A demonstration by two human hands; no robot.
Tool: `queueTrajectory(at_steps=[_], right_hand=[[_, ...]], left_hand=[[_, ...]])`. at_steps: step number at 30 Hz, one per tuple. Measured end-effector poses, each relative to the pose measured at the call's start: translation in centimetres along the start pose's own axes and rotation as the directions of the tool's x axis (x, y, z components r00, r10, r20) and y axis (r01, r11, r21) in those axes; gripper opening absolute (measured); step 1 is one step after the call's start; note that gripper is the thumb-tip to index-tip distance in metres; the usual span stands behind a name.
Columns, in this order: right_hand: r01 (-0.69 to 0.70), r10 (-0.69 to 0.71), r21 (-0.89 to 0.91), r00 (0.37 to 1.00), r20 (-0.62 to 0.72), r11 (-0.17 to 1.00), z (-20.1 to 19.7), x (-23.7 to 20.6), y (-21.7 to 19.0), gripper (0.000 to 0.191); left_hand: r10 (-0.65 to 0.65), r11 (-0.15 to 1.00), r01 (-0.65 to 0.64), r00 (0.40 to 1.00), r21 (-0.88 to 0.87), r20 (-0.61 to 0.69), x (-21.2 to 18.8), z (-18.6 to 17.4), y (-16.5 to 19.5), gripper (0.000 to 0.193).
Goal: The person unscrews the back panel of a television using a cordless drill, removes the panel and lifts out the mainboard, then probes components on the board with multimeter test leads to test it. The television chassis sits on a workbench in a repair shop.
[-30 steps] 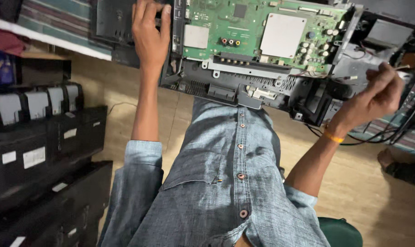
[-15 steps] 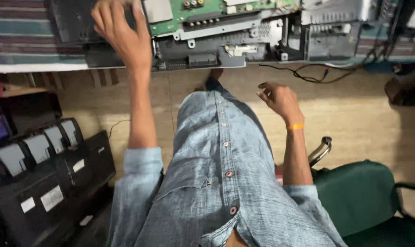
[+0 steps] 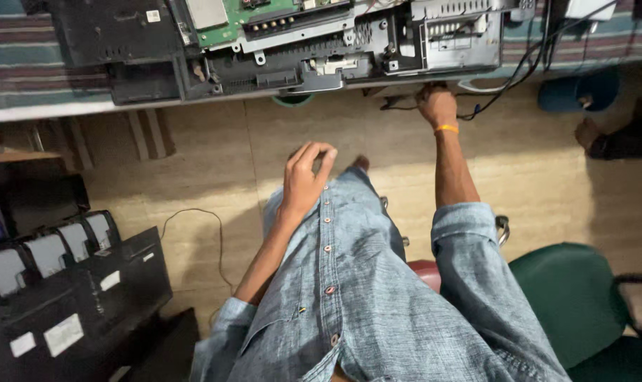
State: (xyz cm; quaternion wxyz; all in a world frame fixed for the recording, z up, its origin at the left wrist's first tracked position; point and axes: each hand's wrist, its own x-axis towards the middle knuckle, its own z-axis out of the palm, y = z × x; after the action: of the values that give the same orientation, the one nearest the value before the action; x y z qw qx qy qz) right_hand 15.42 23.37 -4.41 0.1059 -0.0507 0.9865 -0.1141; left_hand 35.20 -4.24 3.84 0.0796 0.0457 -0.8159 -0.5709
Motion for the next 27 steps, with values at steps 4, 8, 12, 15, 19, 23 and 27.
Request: queueTrajectory(at_steps=[4, 8, 12, 15, 19, 23, 27], right_hand=[[-0.117, 0.126, 0.069, 0.978, -0.165, 0.991, -1.2, -1.7, 3.9, 0.035], [-0.051, -0.003, -0.126, 0.919, -0.395, 0.991, -3.7, -2.9, 10.6, 0.039], [0.070, -0.098, -0.122, 0.966, -0.238, 0.990, -5.3, -3.2, 15.7, 0.046], [0.076, -0.087, -0.200, 0.995, -0.050, 0.977, -5.5, -3.0, 17.1, 0.047], [0.139, -0.141, -0.169, 0.990, -0.005, 0.976, -5.4, -3.7, 17.8, 0.050], [0.030, -0.018, -0.156, 0.997, 0.076, 0.987, -5.7, -4.9, 19.3, 0.049], [0.105, -0.130, -0.246, 0.988, -0.084, 0.964, -5.6, -7.1, 20.7, 0.059]], left_hand=[[-0.011, 0.999, 0.013, 0.999, 0.033, -0.049, -2.2, 3.8, -1.1, 0.012], [-0.090, 0.996, 0.092, 0.992, 0.019, -0.089, -3.7, 9.9, -0.4, 0.014], [-0.109, 0.994, 0.108, 0.994, -0.034, -0.008, -6.1, 18.1, 2.1, 0.019], [-0.131, 0.991, 0.135, 0.979, -0.017, 0.155, -7.5, 22.5, 3.5, 0.024], [-0.082, 0.996, 0.072, 0.980, 0.057, 0.180, -8.9, 25.0, 4.9, 0.026], [-0.185, 0.983, 0.185, 0.970, 0.015, 0.159, -7.8, 26.5, 6.4, 0.025], [-0.242, 0.968, 0.248, 0.960, -0.028, 0.138, -5.5, 28.5, 7.7, 0.022]])
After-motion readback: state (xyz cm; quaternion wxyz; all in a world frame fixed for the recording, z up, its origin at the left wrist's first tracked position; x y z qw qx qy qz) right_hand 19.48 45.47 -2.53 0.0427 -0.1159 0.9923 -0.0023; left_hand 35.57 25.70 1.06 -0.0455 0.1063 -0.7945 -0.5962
